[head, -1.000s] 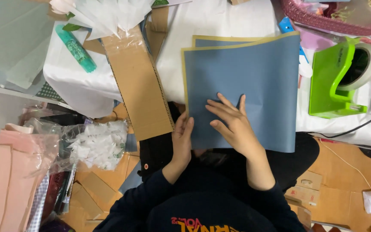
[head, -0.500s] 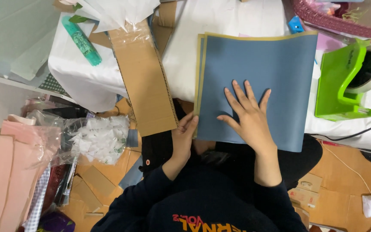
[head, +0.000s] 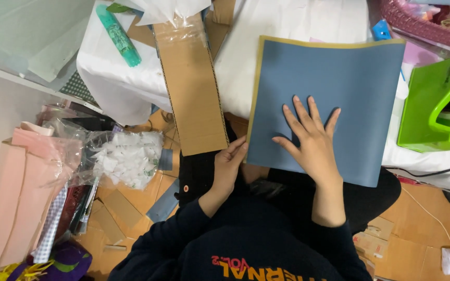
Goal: The person wraps a bouquet of artificial flowers in blue paper, then folds and cuts a separate sheet of blue paper using a utility knife.
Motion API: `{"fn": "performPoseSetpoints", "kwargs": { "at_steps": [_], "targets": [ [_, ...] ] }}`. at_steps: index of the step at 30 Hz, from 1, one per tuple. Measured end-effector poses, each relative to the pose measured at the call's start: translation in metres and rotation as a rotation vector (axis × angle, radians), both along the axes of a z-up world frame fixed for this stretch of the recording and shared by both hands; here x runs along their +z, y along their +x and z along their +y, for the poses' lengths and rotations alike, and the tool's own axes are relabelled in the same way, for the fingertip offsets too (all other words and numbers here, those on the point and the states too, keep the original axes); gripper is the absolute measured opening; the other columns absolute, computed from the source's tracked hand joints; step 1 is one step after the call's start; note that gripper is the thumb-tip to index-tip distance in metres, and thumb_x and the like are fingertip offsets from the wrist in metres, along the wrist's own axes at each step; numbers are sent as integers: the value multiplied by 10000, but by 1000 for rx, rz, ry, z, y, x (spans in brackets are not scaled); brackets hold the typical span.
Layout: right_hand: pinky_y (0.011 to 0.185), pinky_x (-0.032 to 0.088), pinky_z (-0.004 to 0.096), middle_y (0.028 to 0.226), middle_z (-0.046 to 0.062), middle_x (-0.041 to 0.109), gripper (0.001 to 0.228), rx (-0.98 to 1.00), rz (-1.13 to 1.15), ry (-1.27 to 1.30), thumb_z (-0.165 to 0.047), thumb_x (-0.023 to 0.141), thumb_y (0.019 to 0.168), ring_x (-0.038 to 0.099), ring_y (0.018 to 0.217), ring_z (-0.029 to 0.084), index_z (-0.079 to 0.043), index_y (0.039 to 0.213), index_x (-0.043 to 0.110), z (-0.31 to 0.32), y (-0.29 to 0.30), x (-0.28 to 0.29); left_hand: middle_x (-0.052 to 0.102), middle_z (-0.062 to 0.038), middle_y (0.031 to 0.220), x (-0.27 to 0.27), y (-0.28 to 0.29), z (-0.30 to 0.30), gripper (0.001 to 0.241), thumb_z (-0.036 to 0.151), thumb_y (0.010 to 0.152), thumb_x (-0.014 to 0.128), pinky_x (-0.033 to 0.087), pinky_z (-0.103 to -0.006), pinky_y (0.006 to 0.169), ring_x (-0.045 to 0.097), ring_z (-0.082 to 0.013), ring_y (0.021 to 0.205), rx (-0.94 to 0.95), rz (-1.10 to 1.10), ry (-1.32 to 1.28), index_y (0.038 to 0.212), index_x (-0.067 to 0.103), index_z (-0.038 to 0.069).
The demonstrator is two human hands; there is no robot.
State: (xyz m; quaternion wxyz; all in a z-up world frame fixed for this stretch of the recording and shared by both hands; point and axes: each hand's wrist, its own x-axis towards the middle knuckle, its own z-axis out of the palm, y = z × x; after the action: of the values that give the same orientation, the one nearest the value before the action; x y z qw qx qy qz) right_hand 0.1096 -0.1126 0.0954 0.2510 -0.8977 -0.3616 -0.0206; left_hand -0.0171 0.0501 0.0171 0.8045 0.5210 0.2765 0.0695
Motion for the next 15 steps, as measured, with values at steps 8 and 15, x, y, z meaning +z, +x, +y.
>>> {"fn": "performPoseSetpoints", "kwargs": {
  "at_steps": [8,15],
  "targets": [
    [1149,-111,735,1613,157,472,676,-4,-7,10,-352,804,903,259,1561,376,-137,1504,583,0,-1,-1,734,-192,1242,-3,-2,1,387,250,1054,638,530,-430,1048,678,-240,1145,-11,-15,-19,1382,657,47],
    [1155,-113,721,1622,143,462,677,-3,-15,13,-326,812,900,249,1565,358,-150,1510,578,1,-1,-1,724,-205,1261,8,-2,2,401,242,1058,625,513,-440,1071,664,-258,1169,-18,0,2,1397,640,30]
  ]
}}
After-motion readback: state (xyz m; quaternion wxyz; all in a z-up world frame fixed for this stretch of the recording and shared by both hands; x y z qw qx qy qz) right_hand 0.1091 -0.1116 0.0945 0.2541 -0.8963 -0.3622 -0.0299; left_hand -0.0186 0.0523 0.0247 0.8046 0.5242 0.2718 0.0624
